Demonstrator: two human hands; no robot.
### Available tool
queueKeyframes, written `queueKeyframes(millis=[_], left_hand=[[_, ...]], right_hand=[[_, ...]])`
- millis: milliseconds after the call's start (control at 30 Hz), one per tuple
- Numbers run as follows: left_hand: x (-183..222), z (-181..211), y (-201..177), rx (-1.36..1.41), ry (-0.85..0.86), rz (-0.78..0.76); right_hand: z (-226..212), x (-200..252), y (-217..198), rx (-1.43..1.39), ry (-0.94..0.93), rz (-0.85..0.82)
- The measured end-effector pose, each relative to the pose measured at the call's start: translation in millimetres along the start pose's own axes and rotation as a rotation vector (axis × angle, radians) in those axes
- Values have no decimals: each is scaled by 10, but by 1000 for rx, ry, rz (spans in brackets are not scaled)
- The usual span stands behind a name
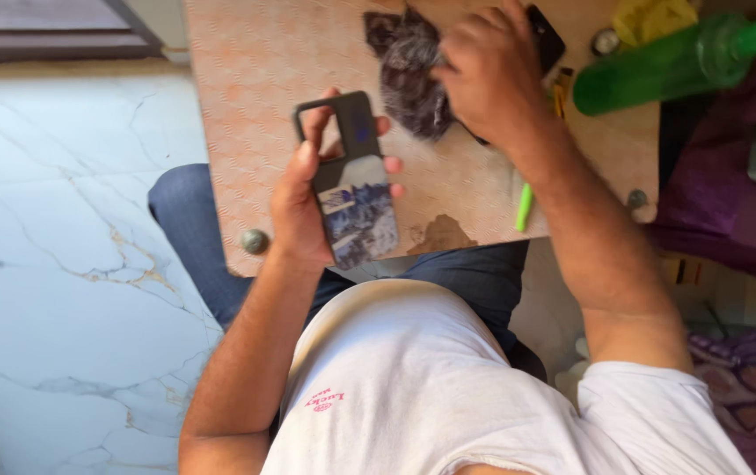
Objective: The person brushes a phone case with a toothbrush, then wipes the case and a smartphone with a cloth.
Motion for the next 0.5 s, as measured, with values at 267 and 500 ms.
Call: queueKeyframes(millis=[267, 500], left_hand=[[-4, -20, 62, 83, -109, 12], [27, -75, -313, -60, -51, 207]], right_hand=[[-213, 158, -1042, -748, 175, -117], [-866, 129, -210, -338, 170, -59]])
Point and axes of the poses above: each hand's wrist, its own x-axis away from the middle knuckle, its own y-axis out of the palm, z = x × y, the point moved 10 cm from there along -x, towards the middle knuckle, and after that the axes turned 6 degrees about -z, right-handed, at the moved point
